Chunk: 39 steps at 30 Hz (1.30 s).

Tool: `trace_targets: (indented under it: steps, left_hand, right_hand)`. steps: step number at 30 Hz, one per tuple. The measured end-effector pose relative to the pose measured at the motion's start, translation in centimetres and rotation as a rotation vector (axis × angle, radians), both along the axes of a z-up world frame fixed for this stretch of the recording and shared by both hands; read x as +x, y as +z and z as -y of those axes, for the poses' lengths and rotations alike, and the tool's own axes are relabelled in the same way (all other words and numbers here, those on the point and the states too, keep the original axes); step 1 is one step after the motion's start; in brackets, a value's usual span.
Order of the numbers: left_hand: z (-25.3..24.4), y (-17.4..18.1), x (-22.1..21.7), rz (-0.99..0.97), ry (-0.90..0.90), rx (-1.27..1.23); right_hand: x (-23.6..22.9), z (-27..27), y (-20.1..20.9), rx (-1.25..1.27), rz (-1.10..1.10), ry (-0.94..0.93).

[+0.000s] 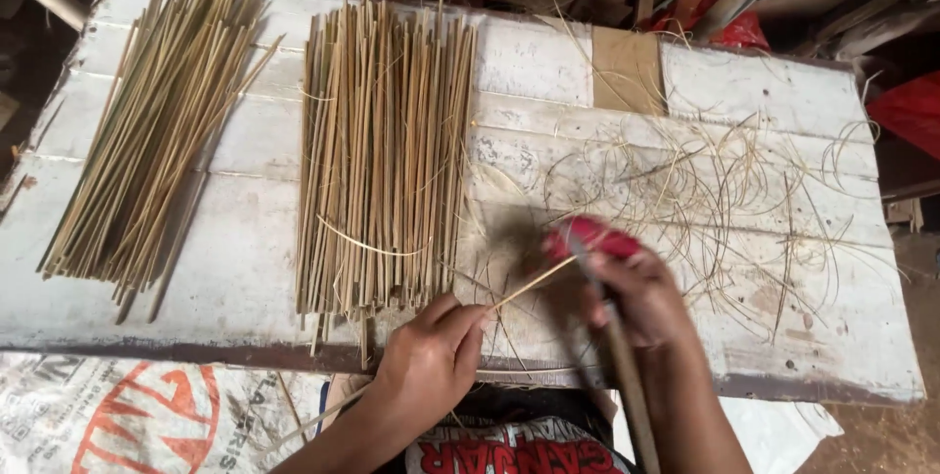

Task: Stripping the outer layer or cleaning bamboo sticks using a hand tool in a workshop setting.

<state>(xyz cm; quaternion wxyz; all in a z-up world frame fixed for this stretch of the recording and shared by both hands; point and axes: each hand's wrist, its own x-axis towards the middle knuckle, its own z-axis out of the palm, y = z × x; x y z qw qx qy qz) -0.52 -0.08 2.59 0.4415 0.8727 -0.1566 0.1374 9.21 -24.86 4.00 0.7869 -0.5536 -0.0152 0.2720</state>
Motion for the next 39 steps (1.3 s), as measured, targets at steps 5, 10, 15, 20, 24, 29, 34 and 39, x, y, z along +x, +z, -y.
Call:
trace_targets:
  steps: [5, 10, 15, 20, 24, 29, 34, 39]
  left_hand:
    - [0.8, -1.6, -0.4, -0.071, -0.025, -0.165]
    - [1.3, -1.5, -0.3, -0.124, -0.053, -0.199]
    - [1.0, -0.7, -0.6, -0.288, -0.122, -0.318]
    - [1.3, -1.5, -0.5, -0.389, -0.176, -0.389]
    - [0.9, -0.9, -0.6, -0.447, -0.166, -0.464]
    - [1.8, -1.8, -0.6, -0.633, -0.184, -0.545]
    - [0.1, 3.7, 1.5, -0.864, -0.175, -0.34]
    - [-1.7, 7.9, 5.8, -0.449, -0.206, -0.524]
  right_hand:
    - [-3.1, -0.4, -3.2, -0.207, -0.004, -0.176]
    - [-1.8, 0.7, -2.4, 0.184, -0.104, 0.041]
    - [-2.6, 0.5, -2.3, 0.289, -0.078, -0.174]
    - [-3.6, 0.0, -3.6, 0.038, -0.188, -0.014]
    - [-1.0, 1.3, -2.0, 0.291, -0.091, -0.209]
    - [-3.8, -0.4, -3.7, 0.257, -0.118, 0.325]
    - [1.7, 7.3, -3.0, 0.328, -0.063, -0.248]
    - [2.0, 10.5, -3.2, 0.522, -0.028, -0.318]
